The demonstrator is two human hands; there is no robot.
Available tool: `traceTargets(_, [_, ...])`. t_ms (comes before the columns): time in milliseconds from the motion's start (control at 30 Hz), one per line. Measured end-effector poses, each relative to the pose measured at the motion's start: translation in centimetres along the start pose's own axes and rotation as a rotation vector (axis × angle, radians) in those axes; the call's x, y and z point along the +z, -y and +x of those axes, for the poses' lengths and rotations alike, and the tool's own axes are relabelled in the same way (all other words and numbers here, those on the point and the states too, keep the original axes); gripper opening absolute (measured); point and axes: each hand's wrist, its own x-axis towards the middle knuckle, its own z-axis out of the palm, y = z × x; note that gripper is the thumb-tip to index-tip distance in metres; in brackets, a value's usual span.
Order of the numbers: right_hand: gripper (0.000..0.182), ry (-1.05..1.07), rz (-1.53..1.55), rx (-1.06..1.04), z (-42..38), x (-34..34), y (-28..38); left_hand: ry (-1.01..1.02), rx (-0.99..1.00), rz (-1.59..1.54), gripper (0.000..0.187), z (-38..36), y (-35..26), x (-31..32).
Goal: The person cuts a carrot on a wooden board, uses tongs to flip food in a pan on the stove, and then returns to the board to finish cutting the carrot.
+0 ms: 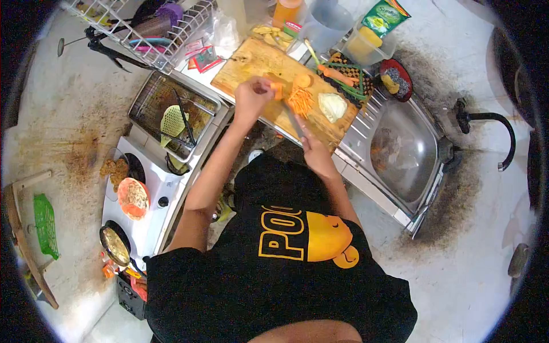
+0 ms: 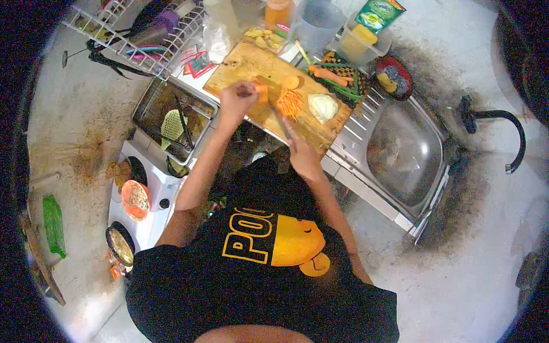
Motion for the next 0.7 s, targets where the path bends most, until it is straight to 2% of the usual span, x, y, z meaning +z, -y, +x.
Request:
traceTargets(67, [0.060,-0.178,-0.030,-0.117,0.2,-0.1,-1.4,0.016,-0.027,0.016,0.025,-1.9,0.6,0.6])
traceTargets(200, [0.061,-0.190,-0.043,-0.103,-0.1,0.0,-1.3,0.007,-0.127,0.082,0.022,-4.4,1.0,2.9])
traceTargets(300, [0.062,-0.264,-0.075,-0.182,-0.3,0.7,-0.7,-0.009,-0.177,0.138,0.020,-4.4,1.0,3.2])
traceTargets(367, [0.063,-0.186,-0.164,-0.036,-0.9,0.6,0.5,0.034,-0.114,0.304,0.018,-4.1,1.4,3.0])
traceTargets(500, [0.064,-0.242,-0.238,-0.104,-1.0,1.2,0.8,0.091,-0.143,0.290,0.017,-3.2,0.9,2.8])
traceTargets(567, [0.064,-0.165,-0.207,0.046,-1.3,1.5,1.4,0.119,-0.090,0.327,0.019,-2.8,0.7,2.6])
traceTargets(700, [0.065,-0.195,-0.271,0.098,-1.1,3.1,0.9,0.188,-0.142,0.278,0.019,-2.0,0.4,2.3])
